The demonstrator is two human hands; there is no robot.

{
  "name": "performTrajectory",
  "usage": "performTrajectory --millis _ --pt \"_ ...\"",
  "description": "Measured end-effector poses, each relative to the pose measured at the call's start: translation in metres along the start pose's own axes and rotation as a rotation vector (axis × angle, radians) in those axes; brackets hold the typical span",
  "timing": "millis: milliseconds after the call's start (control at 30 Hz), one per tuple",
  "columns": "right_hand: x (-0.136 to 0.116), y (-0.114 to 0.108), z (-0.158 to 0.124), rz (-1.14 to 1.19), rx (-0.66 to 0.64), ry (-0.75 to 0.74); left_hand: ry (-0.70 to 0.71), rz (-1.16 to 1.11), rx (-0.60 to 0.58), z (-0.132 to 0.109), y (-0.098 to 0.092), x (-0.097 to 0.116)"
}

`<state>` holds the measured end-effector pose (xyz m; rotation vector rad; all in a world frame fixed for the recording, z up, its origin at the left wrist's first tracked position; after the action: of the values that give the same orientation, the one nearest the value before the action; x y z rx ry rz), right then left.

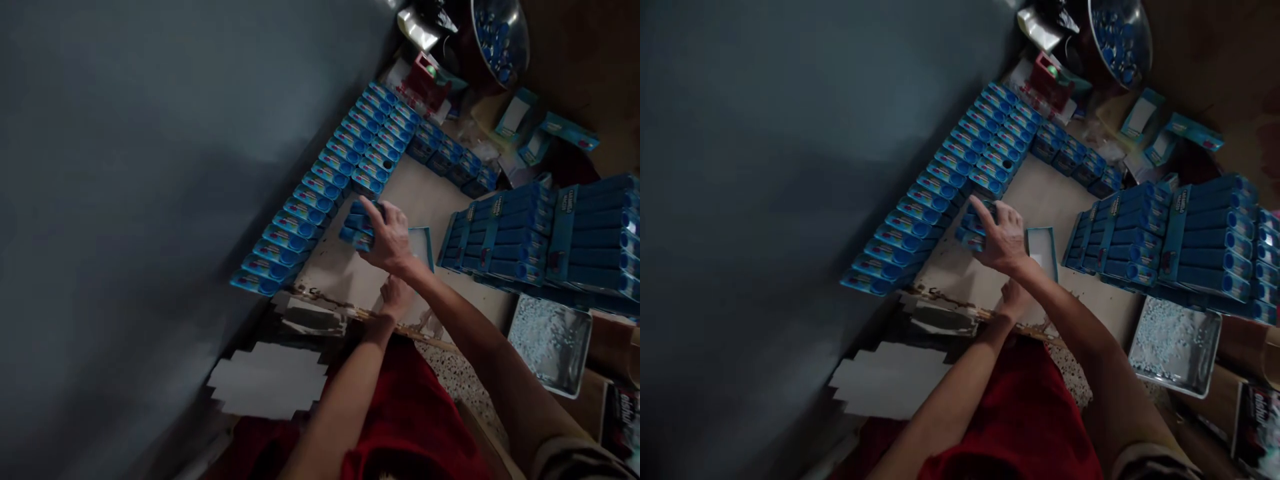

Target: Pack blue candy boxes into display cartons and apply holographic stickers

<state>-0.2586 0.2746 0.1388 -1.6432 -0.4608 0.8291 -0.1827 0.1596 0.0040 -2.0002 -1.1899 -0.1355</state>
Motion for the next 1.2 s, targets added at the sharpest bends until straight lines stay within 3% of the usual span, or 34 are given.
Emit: performTrajectory --millis 67,167,267,367,600,800,900,1000,1100,1200 --pt "0.027 -0.019 -0.035 0.055 0.078 0.010 0.035 0.034 -0.022 0.019 -0.008 0.008" --pt "0.076 -0.021 -0.071 0.169 0.154 0.059 0.071 0.054 0.030 0.034 -0.039 -0.011" --pt "0.101 0.004 -0.077 0.217 0.104 0.082 0.110 0.120 0.095 0.040 -0.066 -0.032" --pt "0.098 0.020 -0.065 0.113 0.006 0.097 0.123 0.182 0.143 0.044 -0.079 -0.041" --pt "0.073 0.015 -0.042 -0.082 -0.115 0.098 0.102 0.141 0.131 0.053 -0.068 -0.046" --pt "0.071 0.046 -0.045 -0.113 -0.132 0.037 0.161 0.036 0.110 0.049 -0.045 -0.049" --pt "0.075 0.048 -0.044 -0.110 -0.198 -0.005 0.149 -0.011 0.109 0.047 -0.043 -0.048" --pt "0.080 0.029 -0.019 -0.046 -0.249 -0.033 0.185 -0.063 0.102 0.041 -0.046 -0.044" --pt "0.086 -0.007 0.036 -0.016 -0.057 -0.003 0.255 -0.134 0.117 0.033 -0.055 -0.052" --pt "0.098 -0.010 0.088 -0.027 0.029 0.066 0.268 -0.195 0.112 0.025 -0.062 -0.081"
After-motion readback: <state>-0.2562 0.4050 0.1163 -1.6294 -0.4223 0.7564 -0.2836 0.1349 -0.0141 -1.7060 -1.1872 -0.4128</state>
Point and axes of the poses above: each hand's wrist, its own z-axis towards the middle knuckle, its own y-axis out of the palm, x = y × z, the point moved 9 cm from there along z, towards the middle knuckle, and after that the axes turned 9 degrees about -y, right-handed, at the moved point
